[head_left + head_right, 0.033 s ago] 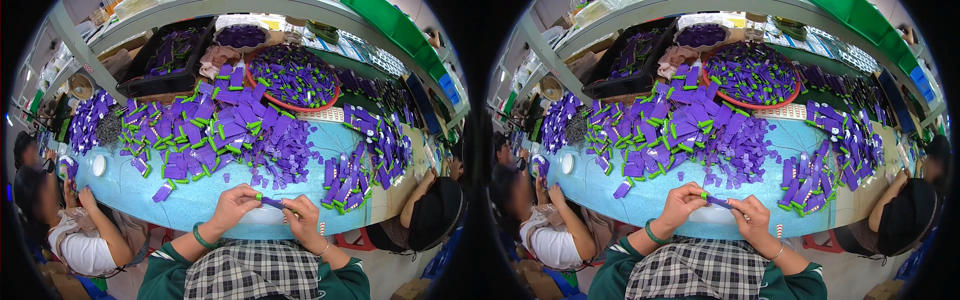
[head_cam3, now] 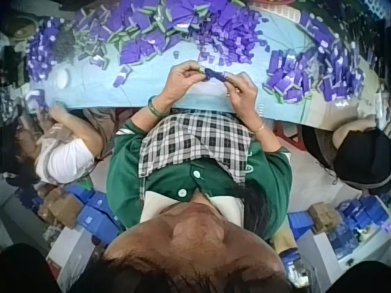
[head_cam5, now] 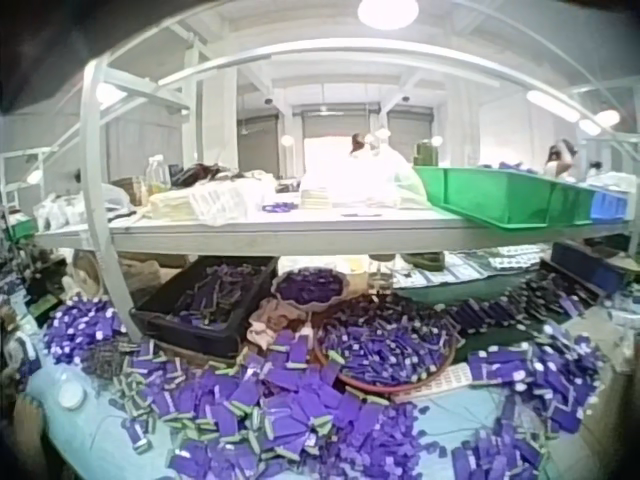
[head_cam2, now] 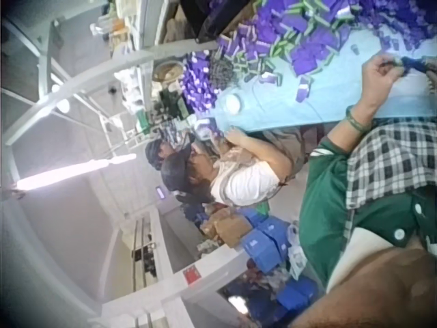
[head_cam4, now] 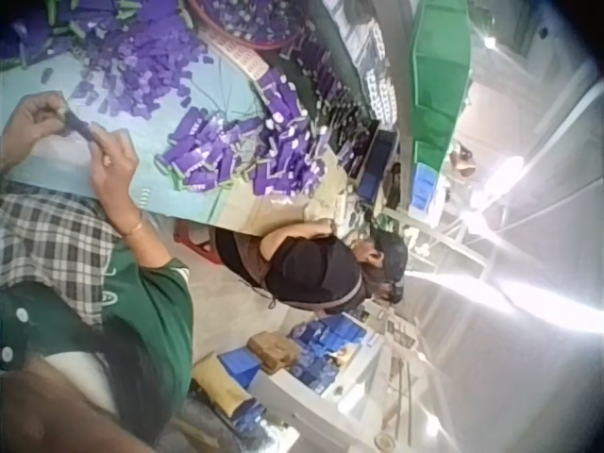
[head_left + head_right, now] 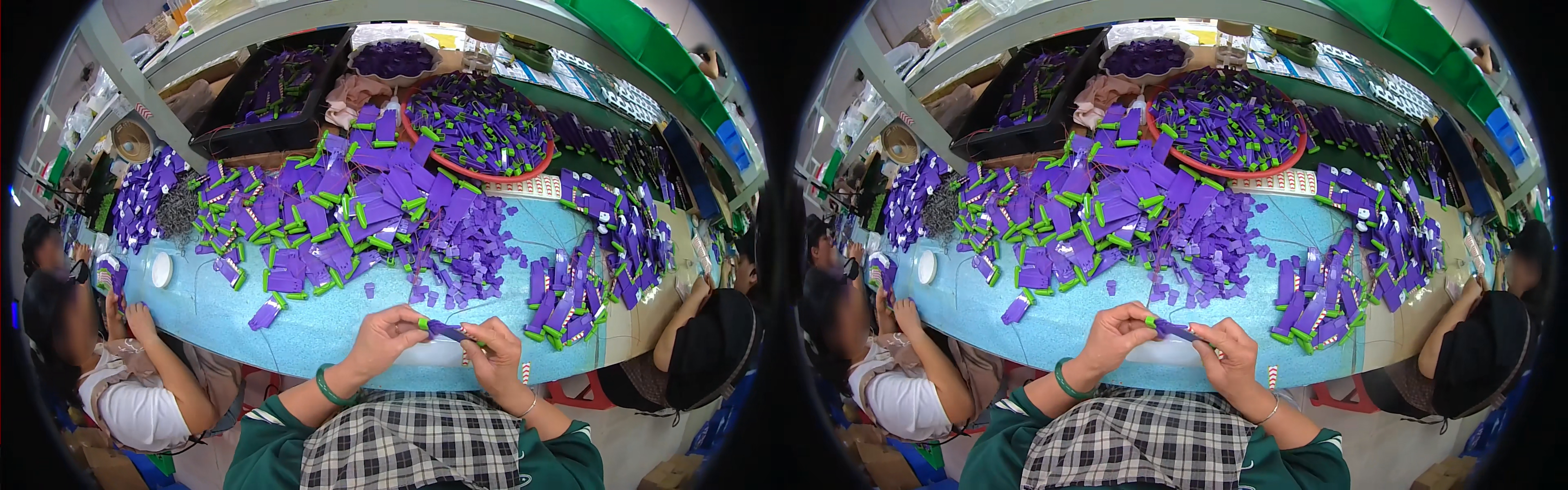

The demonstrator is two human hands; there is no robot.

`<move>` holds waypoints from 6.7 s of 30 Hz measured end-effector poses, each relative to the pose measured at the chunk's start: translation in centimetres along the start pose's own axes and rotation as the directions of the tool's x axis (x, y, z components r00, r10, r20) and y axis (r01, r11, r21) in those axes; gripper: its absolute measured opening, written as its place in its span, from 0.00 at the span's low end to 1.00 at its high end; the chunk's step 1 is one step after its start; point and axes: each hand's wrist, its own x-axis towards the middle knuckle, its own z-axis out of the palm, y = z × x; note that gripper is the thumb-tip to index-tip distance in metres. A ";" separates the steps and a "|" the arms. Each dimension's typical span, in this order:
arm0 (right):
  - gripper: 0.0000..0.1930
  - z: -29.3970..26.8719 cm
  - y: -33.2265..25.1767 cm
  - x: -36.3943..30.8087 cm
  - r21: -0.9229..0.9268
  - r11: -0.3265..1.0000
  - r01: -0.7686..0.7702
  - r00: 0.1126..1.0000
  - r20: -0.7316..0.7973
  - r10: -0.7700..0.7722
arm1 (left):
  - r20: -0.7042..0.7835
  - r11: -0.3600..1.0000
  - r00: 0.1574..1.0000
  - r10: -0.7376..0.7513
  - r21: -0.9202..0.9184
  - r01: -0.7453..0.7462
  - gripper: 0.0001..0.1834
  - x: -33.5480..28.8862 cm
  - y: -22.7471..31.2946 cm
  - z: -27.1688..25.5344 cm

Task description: The person assembles small purple and green plastic components by hand at a factory workstation. They repeatedly pick up a purple piece, attach a green piece, and place the assembled unit on the table. Other workers are visible nearby performing similar tasks.

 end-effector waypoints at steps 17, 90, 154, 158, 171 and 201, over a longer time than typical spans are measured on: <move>0.18 -1.6 -0.8 1.4 -0.038 0.970 -0.241 0.834 0.502 0.227 | 0.156 0.788 0.968 -0.197 0.613 0.062 0.09 -1.6 0.9 1.5; 0.11 -15.0 0.5 7.9 -0.876 0.481 -0.035 0.993 -0.084 -0.081 | -0.366 -0.412 0.926 0.098 0.832 0.372 0.18 -2.6 11.8 -12.1; 0.05 2.0 -0.5 1.9 0.356 0.823 -0.442 0.894 0.244 0.375 | 0.167 0.899 0.945 -0.282 -0.296 0.321 0.23 -0.1 0.7 1.7; 0.06 2.2 0.0 1.7 0.372 0.821 -0.432 0.901 0.222 0.373 | 0.167 0.898 0.944 -0.285 -0.296 0.324 0.23 -0.1 0.7 1.9; 0.07 2.5 0.4 1.3 0.273 0.901 -0.336 0.941 0.148 0.306 | 0.164 0.912 0.948 -0.273 -0.269 0.309 0.29 -0.1 0.7 2.1; 0.10 1.8 -0.8 2.4 -0.192 0.929 0.317 0.943 -0.038 -0.330 | 0.163 0.978 0.967 -0.197 -0.040 0.206 0.14 -0.5 0.4 2.7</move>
